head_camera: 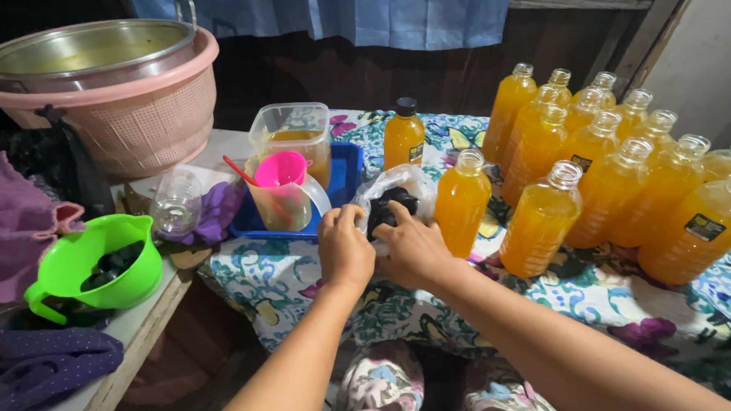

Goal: The person pours orange juice from a large container into several plastic bottles using a pink funnel, then screws black caps onto the filled bottles. The person handles multiple bottles one at a time, placing filled bottles on the table.

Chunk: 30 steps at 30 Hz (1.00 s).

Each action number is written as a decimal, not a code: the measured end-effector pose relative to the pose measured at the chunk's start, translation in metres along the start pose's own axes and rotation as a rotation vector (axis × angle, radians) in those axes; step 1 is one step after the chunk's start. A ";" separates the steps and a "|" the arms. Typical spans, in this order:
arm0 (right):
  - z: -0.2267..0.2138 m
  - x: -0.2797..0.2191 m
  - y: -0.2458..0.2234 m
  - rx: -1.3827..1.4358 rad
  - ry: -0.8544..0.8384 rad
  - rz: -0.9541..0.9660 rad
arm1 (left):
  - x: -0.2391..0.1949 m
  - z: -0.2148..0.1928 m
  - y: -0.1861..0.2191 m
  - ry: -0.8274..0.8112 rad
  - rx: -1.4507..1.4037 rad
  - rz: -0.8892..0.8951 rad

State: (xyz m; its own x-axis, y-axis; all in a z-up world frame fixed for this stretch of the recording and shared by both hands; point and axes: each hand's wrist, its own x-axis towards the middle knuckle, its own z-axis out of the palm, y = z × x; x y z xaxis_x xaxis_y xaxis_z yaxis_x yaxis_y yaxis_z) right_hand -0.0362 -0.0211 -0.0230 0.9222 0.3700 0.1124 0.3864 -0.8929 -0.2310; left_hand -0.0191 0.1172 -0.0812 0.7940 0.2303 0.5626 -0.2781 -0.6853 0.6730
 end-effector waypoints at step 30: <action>-0.093 -0.024 0.021 0.667 0.726 -0.085 | 0.083 -0.005 0.104 -0.544 -1.065 -0.332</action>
State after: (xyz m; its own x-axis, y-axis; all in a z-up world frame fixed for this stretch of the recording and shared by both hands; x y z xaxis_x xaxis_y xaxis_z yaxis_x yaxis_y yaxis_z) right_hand -0.0510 -0.0728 0.0592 0.7445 -0.0199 0.6673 0.5854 -0.4611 -0.6669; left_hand 0.0155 0.0684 0.0379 0.9602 -0.2052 0.1895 -0.1194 0.3120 0.9426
